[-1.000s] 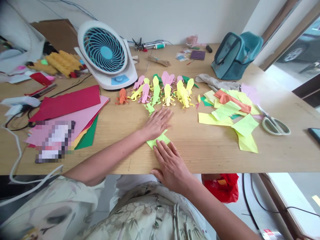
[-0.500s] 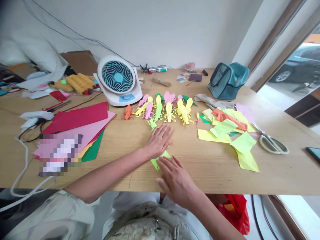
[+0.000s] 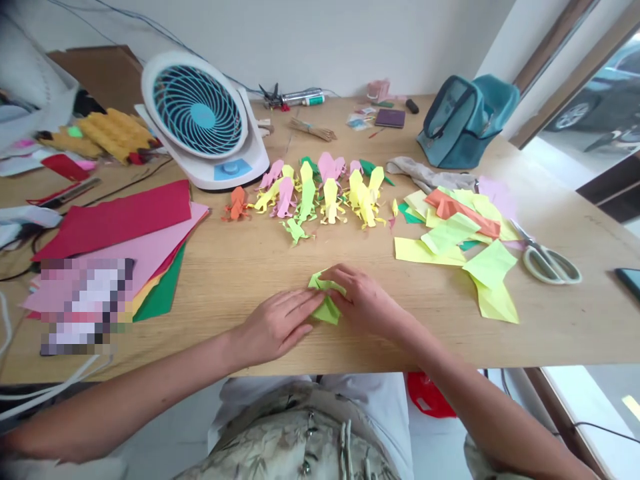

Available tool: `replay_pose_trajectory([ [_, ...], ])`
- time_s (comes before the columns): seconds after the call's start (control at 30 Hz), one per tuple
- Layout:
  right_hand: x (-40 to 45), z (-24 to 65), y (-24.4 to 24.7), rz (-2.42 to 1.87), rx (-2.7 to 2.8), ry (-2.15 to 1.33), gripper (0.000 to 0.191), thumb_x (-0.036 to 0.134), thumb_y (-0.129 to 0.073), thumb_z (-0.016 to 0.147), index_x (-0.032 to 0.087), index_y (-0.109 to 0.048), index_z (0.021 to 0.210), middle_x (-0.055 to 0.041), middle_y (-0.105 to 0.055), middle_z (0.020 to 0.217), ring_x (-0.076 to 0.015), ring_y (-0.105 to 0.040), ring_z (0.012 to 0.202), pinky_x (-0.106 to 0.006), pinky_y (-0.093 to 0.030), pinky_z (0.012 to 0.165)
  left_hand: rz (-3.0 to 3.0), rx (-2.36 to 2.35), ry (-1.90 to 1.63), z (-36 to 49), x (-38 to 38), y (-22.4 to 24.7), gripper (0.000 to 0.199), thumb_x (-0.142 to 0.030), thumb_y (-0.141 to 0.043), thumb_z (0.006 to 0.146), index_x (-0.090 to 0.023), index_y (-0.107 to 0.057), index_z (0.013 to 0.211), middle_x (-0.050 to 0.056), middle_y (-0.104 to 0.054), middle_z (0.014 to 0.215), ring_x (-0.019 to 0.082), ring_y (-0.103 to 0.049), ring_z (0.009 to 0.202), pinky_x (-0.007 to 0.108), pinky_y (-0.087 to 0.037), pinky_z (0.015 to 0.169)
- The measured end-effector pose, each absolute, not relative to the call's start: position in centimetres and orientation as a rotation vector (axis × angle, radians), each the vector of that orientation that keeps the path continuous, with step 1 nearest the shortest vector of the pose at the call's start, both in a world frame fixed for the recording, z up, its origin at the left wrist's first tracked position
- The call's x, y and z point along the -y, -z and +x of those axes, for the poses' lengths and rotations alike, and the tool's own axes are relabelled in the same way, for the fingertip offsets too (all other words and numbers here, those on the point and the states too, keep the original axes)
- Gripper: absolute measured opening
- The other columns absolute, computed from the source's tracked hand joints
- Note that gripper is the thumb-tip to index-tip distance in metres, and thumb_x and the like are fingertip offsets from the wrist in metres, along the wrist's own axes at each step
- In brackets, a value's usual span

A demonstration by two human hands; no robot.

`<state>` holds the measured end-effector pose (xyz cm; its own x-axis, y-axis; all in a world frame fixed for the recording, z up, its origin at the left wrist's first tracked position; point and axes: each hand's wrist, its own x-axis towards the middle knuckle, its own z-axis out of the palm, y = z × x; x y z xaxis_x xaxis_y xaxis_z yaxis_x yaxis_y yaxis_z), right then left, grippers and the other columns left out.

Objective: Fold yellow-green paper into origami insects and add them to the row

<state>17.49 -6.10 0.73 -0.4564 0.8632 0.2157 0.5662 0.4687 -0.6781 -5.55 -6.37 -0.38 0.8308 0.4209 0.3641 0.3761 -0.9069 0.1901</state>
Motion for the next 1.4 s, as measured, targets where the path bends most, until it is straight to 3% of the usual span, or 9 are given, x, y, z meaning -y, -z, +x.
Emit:
replay_pose_trajectory([
  [0.17, 3.5, 17.8, -0.8, -1.339, 2.142, -0.772, 0.02, 0.016, -0.052, 0.089, 0.017, -0.067, 0.103, -0.006, -0.068, 0.095, -0.0135, -0.062, 0.074, -0.026, -0.048, 0.067, 2.932, -0.627, -0.43, -5.4, 6.7, 1.1, 0.046, -0.036, -0.049, 0.097, -0.016, -0.05, 0.138, 0.014, -0.052, 0.143, 0.029, -0.048, 0.131, 0.045, -0.045, 0.108],
  [0.3, 2.9, 17.8, -1.0, -1.375, 2.239, -0.749, 0.018, 0.012, -0.055, 0.086, 0.017, -0.068, 0.098, -0.0019, -0.063, 0.082, -0.0114, -0.057, 0.066, -0.023, -0.043, 0.063, 2.958, -0.545, -0.372, -5.5, 6.2, 1.2, 0.043, -0.041, -0.047, 0.097, -0.015, -0.057, 0.129, 0.013, -0.056, 0.139, 0.032, -0.048, 0.131, 0.046, -0.042, 0.109],
  [0.47, 2.2, 16.7, -0.9, -1.33, 2.327, -0.598, 0.011, 0.012, -0.053, 0.09, 0.015, -0.064, 0.093, -0.0022, -0.059, 0.082, -0.0117, -0.053, 0.066, -0.024, -0.04, 0.063, 2.97, -0.499, -0.3, -5.9, 5.8, 0.9, 0.05, -0.044, -0.047, 0.097, -0.021, -0.048, 0.14, 0.011, -0.056, 0.137, 0.035, -0.044, 0.134, 0.05, -0.039, 0.109],
  [0.67, 1.5, 14.5, 1.1, -1.16, 2.465, -0.305, 0.02, 0.032, -0.052, 0.096, 0.016, -0.058, 0.105, -0.0094, -0.055, 0.099, -0.0218, -0.053, 0.091, -0.033, -0.043, 0.083, 2.952, -0.478, -0.268, -5.8, 5.9, 0.6, 0.055, -0.048, -0.054, 0.093, -0.023, -0.05, 0.141, 0.01, -0.054, 0.14, 0.035, -0.041, 0.135, 0.054, -0.031, 0.114],
  [0.77, 1.5, 13.9, 1.7, -1.24, 2.502, -0.218, 0.02, 0.031, -0.05, 0.096, 0.015, -0.058, 0.104, -0.0105, -0.055, 0.098, -0.0241, -0.052, 0.093, -0.036, -0.042, 0.085, 2.933, -0.512, -0.177, -5.9, 6.7, 0.4, 0.061, -0.056, -0.055, 0.089, -0.027, -0.047, 0.143, 0.009, -0.053, 0.143, 0.038, -0.038, 0.137, 0.061, -0.029, 0.113],
  [0.97, 1.2, 13.7, 1.5, -1.387, 2.53, -0.08, 0.014, 0.025, -0.049, 0.096, 0.017, -0.057, 0.105, -0.0092, -0.056, 0.099, -0.0232, -0.054, 0.091, -0.034, -0.04, 0.082, 2.808, -0.671, -0.029, -6.4, 8.6, 0.7, 0.079, -0.073, -0.038, 0.087, -0.03, -0.031, 0.152, 0.007, -0.031, 0.159, 0.044, -0.02, 0.146, 0.071, -0.023, 0.11],
  [1.1, 0.7, 13.8, 1.1, -1.515, 2.521, 0.03, 0.017, 0.029, -0.05, 0.096, 0.017, -0.057, 0.105, -0.011, -0.057, 0.102, -0.0241, -0.055, 0.092, -0.034, -0.038, 0.08, 2.727, -0.702, -0.013, -6.7, 9.1, 0.8, 0.081, -0.072, -0.035, 0.089, -0.027, -0.024, 0.155, 0.012, -0.022, 0.162, 0.035, -0.017, 0.15, 0.064, -0.019, 0.116],
  [1.23, 0.7, 13.8, 1.2, -1.512, 2.504, 0.042, 0.024, 0.037, -0.047, 0.097, 0.017, -0.057, 0.105, -0.0117, -0.057, 0.103, -0.0244, -0.056, 0.092, -0.034, -0.038, 0.08, 2.709, -0.642, -0.012, -6.9, 9.4, -0.3, 0.081, -0.07, -0.04, 0.089, -0.027, -0.024, 0.155, 0.013, -0.022, 0.161, 0.036, -0.018, 0.149, 0.061, -0.022, 0.117],
  [1.4, 1.1, 13.8, 1.5, -1.569, 2.442, -0.011, 0.038, 0.05, -0.048, 0.095, 0.018, -0.057, 0.113, -0.0109, -0.057, 0.102, -0.0247, -0.056, 0.087, -0.036, -0.038, 0.078, 2.736, -0.791, -0.326, -8.8, 4.5, -1.7, 0.053, -0.047, -0.043, 0.098, -0.025, -0.042, 0.147, 0.01, -0.05, 0.147, 0.026, -0.043, 0.139, 0.048, -0.034, 0.114],
])
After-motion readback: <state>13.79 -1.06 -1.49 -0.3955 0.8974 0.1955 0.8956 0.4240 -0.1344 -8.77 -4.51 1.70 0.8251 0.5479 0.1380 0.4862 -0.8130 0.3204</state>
